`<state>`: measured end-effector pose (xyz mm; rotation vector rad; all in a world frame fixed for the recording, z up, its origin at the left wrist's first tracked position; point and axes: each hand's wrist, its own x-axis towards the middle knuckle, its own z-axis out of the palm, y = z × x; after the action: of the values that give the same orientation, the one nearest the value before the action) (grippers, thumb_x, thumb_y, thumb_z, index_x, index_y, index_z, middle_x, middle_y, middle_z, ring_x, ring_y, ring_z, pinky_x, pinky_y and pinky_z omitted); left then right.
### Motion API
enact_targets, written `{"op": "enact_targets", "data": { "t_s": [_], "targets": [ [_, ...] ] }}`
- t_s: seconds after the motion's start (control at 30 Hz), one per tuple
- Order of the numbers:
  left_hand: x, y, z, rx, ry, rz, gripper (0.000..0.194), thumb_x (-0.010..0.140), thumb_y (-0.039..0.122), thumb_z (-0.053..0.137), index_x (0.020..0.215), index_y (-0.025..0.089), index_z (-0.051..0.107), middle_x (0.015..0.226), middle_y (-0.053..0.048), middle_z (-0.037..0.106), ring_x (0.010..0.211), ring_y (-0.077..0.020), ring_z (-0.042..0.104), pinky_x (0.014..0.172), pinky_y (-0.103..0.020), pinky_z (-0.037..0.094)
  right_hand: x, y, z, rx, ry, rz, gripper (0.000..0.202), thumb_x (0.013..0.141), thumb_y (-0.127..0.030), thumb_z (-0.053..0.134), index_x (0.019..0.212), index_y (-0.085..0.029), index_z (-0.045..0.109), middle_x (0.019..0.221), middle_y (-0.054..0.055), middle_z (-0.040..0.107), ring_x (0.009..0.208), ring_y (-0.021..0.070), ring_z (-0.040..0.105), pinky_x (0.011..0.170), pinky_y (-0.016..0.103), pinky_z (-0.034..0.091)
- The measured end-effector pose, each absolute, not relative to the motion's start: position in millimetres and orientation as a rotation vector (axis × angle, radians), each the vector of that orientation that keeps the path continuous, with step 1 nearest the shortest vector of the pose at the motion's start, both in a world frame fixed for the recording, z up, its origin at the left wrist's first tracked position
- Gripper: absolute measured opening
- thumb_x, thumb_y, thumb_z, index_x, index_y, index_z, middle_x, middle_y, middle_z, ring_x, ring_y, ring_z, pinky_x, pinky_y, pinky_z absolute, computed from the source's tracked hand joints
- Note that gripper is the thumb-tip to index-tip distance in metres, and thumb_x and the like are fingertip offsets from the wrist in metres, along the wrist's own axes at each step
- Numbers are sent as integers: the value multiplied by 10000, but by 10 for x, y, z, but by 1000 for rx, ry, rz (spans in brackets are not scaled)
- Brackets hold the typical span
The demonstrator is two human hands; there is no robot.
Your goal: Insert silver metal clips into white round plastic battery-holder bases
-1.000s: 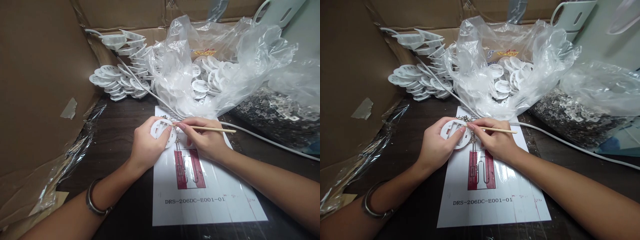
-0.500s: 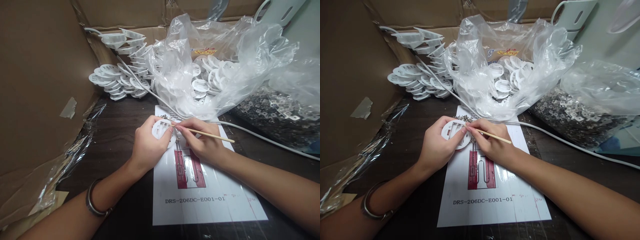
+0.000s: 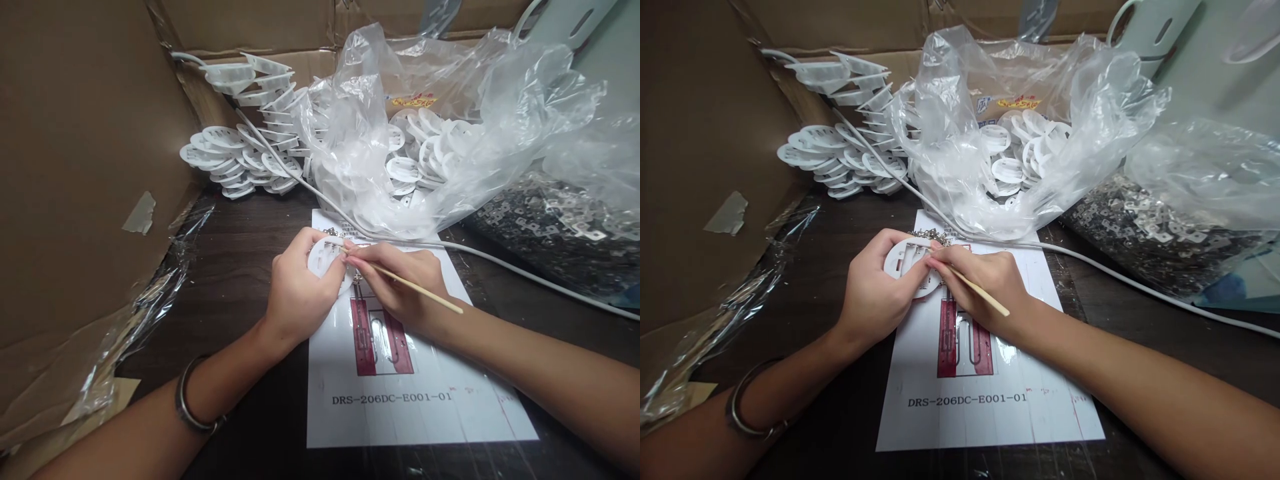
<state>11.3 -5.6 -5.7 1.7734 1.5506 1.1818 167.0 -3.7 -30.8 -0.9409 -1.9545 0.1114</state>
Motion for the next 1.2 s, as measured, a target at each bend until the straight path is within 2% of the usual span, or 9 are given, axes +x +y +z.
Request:
{"op": "enact_targets", "data": {
  "t_s": [0.1, 0.3, 0.53, 0.7, 0.97, 1.1, 1.2],
  "targets": [
    [111, -50, -59, 1731, 1571, 1162, 125, 734, 214, 677, 764, 170, 564, 652, 41, 602, 571, -82, 534, 504, -165, 410, 1675, -28, -309, -902, -1946, 103, 60, 899, -173, 597, 907, -134, 642, 865, 9, 731, 667, 94, 688, 556, 176, 492],
    [112, -45, -55, 1660, 1584, 1161, 152, 722, 221, 691, 756, 164, 554, 639, 40, 587, 562, -85, 522, 500, -175, 404, 1679, 0, -351, -876, -1986, -64, 79, 910, -201, 588, 904, -132, 627, 820, 3, 728, 559, 93, 653, 470, 216, 451],
    [124, -49, -50, 1667, 1566, 1181, 133, 720, 199, 682, 743, 167, 554, 626, 42, 577, 551, -86, 513, 477, -172, 398, 1636, -20, -320, -883, -1992, -235, 81, 908, -197, 601, 898, -126, 638, 776, -18, 725, 515, 69, 623, 471, 204, 436],
    [131, -49, -35, 1667, 1532, 1182, 126, 724, 191, 682, 745, 175, 559, 620, 40, 581, 541, -92, 517, 467, -181, 403, 1620, -40, -311, -921, -1975, -180, 81, 898, -188, 610, 858, -132, 653, 766, 2, 726, 509, 83, 627, 453, 216, 417],
    [140, -51, -25, 1614, 1501, 1218, 117, 719, 174, 686, 740, 169, 570, 631, 33, 580, 541, -90, 521, 458, -174, 420, 1662, -42, -322, -954, -1988, -33, 78, 920, -196, 578, 902, -157, 642, 875, 3, 733, 615, 99, 675, 483, 219, 448],
    [126, -40, -34, 1487, 1446, 1159, 151, 720, 219, 690, 757, 173, 551, 631, 35, 566, 488, -96, 526, 370, -177, 400, 1660, -30, -334, -937, -1971, -27, 58, 906, -184, 594, 912, -149, 639, 889, 15, 734, 631, 112, 685, 498, 220, 477],
    [108, -27, -45, 1461, 1420, 1100, 153, 742, 260, 675, 767, 171, 553, 622, 33, 560, 483, -105, 533, 368, -188, 398, 1651, -38, -324, -876, -1900, 20, 87, 893, -162, 604, 973, -151, 635, 967, 27, 728, 742, 126, 708, 589, 205, 540]
  ]
}}
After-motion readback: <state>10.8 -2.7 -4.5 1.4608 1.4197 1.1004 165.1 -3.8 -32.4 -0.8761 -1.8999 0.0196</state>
